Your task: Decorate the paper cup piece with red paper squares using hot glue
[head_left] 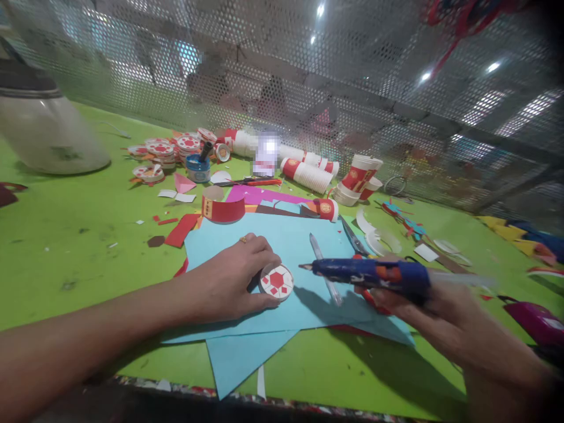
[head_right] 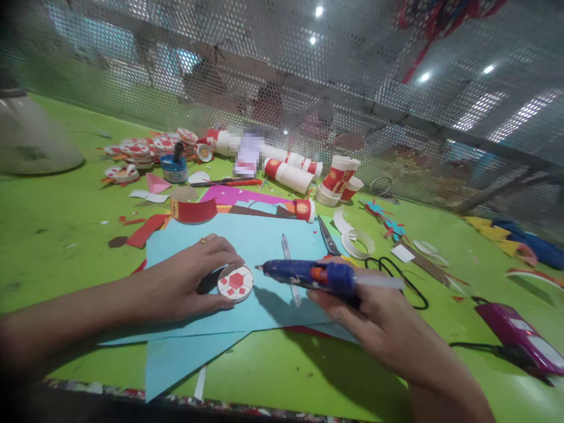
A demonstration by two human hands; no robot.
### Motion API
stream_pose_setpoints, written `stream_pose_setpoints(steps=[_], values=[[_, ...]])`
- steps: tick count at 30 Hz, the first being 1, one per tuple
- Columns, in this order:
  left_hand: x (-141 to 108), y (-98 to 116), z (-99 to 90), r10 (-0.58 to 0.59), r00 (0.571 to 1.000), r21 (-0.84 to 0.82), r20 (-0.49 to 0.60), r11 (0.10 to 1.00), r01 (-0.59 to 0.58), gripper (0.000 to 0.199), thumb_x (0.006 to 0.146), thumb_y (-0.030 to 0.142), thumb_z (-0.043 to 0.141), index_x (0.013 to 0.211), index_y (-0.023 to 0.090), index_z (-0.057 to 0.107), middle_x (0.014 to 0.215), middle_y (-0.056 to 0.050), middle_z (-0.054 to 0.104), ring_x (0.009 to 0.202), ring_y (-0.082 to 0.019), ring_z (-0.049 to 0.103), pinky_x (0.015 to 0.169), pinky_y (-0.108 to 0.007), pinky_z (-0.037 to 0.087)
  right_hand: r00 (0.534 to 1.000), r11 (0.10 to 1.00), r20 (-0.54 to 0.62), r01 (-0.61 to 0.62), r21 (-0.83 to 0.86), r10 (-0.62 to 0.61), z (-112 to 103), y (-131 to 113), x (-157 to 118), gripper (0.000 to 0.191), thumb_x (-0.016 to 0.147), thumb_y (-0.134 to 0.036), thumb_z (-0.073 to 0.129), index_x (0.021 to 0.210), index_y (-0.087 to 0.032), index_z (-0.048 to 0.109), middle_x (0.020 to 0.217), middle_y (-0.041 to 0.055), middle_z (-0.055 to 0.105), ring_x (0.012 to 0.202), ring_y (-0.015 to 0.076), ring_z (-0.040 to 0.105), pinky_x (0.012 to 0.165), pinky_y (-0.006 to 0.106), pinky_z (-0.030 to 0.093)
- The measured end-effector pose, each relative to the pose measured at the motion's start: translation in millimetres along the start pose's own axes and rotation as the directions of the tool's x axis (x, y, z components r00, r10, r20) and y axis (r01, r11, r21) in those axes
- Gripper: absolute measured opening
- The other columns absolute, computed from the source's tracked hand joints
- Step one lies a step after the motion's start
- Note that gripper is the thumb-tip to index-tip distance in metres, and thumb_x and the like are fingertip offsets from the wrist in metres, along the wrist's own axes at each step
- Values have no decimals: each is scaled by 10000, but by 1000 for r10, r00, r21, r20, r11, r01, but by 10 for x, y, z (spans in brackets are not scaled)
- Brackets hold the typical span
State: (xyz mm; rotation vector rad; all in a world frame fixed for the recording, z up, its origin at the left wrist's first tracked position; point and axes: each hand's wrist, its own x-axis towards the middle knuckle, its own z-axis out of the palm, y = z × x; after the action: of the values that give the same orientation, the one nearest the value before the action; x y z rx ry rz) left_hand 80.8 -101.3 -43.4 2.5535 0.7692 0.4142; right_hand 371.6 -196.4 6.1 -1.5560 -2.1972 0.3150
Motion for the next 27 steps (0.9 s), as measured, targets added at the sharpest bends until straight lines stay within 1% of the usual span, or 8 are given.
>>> stream_pose_setpoints(steps=[3, 6, 9, 12, 16, 19, 23, 27], values=[[-11, 3, 5, -2, 1000, 0, -4, 1000, 2, 334, 851, 376, 662, 1095, 149, 639, 1039, -105, 569, 995, -271, 508, 891, -410, 419, 977, 999, -209, -46, 13, 48, 1, 154, 7, 281, 900, -458, 587, 797, -230, 715, 699, 21, 748, 610, 201, 687, 547, 278, 540], [-21, 5, 7, -7, 1000, -2, 0, 1000, 7, 352, 850, 373, 666, 1119, 148, 634, 1047, -102, 565, 990, -269, 509, 887, -408, 417, 915, 984, -382, -166, -63, 130, 20, 270, 96, 332, 879, -498, 572, 793, -206, 705, 720, 56, 738, 663, 239, 686, 613, 333, 545], [-23, 10, 4, -20, 1000, -3, 11, 1000, 20, 356, 849, 373, 663, 1126, 151, 631, 1049, -99, 563, 975, -267, 514, 893, -417, 415, 866, 951, -473, -264, -158, 162, 60, 373, 215, 368, 870, -501, 553, 808, -164, 686, 708, 91, 695, 606, 253, 639, 591, 382, 513], [-19, 15, 7, -36, 999, -19, 7, 999, 36, 336, 849, 360, 653, 1120, 161, 635, 1060, -96, 564, 983, -268, 520, 909, -420, 416, 846, 925, -510, -304, -226, 153, 128, 466, 313, 362, 891, -447, 557, 1003, -120, 662, 870, 131, 695, 764, 279, 656, 692, 403, 516], [-17, 1, 35, -56, 998, -39, -17, 998, 55, 339, 837, 346, 648, 1130, 176, 634, 1067, -92, 572, 972, -266, 535, 904, -420, 433, 915, 905, -377, -276, -324, 144, 267, 538, 393, 224, 844, -339, 685, 957, -147, 668, 900, 85, 675, 831, 227, 641, 763, 380, 527], [-39, -26, 67, -37, 999, -37, -40, 999, 35, 402, 838, 354, 636, 1194, 167, 618, 1088, -104, 579, 1007, -278, 540, 937, -441, 432, 954, 894, -255, -250, -372, 160, 359, 552, 418, 210, 894, -349, 662, 992, -164, 657, 963, 41, 667, 859, 182, 641, 776, 372, 540], [-84, -62, 87, -17, 996, -36, -91, 999, 14, 571, 822, 420, 631, 1305, 124, 558, 1167, -146, 574, 1096, -319, 532, 988, -498, 420, 975, 891, -138, -217, -399, 176, 394, 580, 423, 257, 933, -345, 622, 1122, -171, 631, 1103, 59, 659, 943, 199, 650, 818, 406, 548], [-67, -124, -5, -29, 977, -112, -213, 994, 5, 476, 843, 339, 557, 1268, 125, 568, 1168, -142, 594, 1051, -268, 581, 912, -421, 489, 985, 903, -64, -173, -393, 161, 377, 645, 422, 286, 930, -349, 626, 1157, -175, 621, 1137, 66, 651, 980, 213, 644, 850, 431, 538]])
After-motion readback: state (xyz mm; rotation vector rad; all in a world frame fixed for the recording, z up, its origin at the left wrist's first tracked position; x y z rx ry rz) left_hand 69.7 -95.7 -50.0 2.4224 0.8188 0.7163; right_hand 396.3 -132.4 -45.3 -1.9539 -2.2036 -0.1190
